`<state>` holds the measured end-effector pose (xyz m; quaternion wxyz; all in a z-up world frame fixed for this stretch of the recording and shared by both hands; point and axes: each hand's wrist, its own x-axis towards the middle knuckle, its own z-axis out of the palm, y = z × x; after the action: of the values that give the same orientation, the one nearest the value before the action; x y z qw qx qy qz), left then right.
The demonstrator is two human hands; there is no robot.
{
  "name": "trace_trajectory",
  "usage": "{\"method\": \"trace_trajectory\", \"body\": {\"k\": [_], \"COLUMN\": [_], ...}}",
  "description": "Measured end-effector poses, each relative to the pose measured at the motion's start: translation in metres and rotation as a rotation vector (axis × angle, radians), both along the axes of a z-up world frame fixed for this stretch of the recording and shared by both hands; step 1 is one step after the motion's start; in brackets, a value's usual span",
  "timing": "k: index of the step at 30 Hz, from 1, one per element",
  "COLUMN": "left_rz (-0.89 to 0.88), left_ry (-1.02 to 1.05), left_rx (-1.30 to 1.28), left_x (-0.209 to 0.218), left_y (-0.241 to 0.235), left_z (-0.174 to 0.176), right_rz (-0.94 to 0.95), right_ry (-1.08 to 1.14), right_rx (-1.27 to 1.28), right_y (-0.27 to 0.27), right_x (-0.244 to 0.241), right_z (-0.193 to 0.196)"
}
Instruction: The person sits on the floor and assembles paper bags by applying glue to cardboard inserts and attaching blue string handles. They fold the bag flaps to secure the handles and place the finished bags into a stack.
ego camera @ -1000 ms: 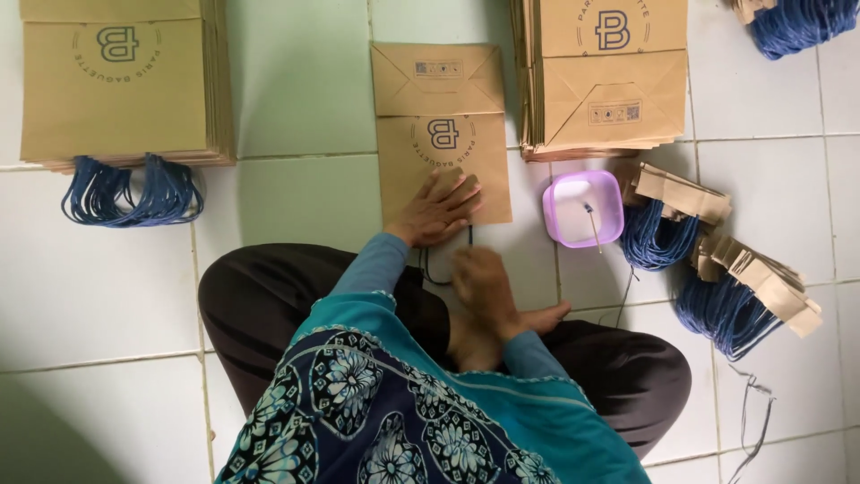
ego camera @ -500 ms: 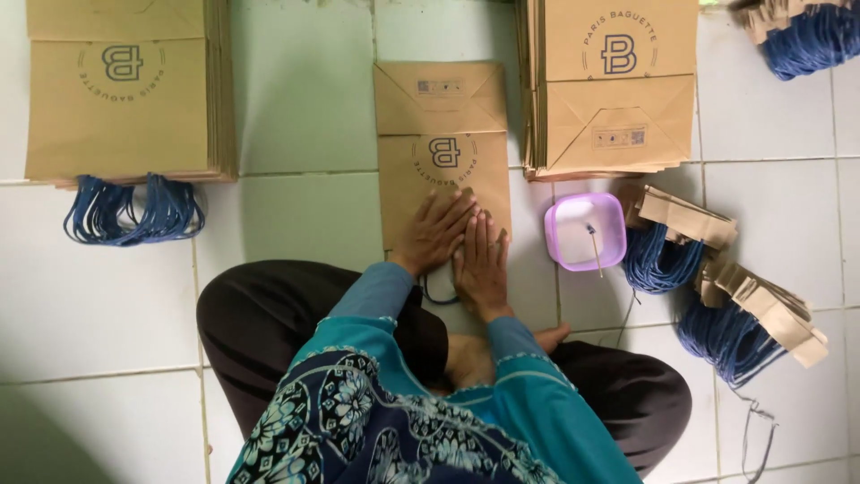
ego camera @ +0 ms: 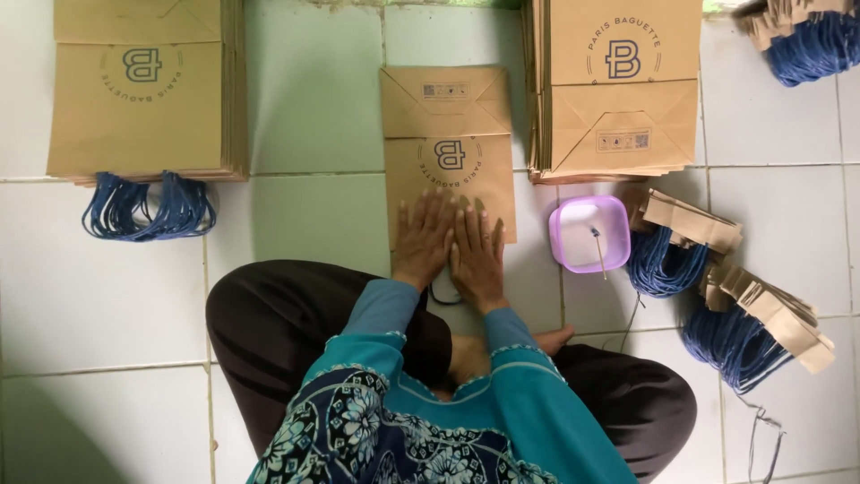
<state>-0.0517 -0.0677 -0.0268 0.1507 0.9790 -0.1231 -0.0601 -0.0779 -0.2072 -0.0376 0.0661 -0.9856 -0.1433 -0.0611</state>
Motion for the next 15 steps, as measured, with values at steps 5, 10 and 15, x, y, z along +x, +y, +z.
{"method": "trace_trajectory", "body": {"k": [5,10,15], "left_rz": [0.000,-0.082,-0.182], "left_ry": [-0.108,-0.106,-0.020], "left_rx": [-0.005,0.003,0.067], "left_x": [0.002,0.008,0.013], "left_y": [-0.001,0.004,0.009], "left_z": [-0.016,-0.020,-0.017], "right_rz": [0.000,-0.005,-0.006], "right_ry": [-0.012,0.066,0.259], "right_rx": [0.027,0.044,0.038], "right_y": [0.001,-0.002,-0.004], "right_x": [0.002,0.002,0.004], "right_z": [0.000,0.001,0.005]}}
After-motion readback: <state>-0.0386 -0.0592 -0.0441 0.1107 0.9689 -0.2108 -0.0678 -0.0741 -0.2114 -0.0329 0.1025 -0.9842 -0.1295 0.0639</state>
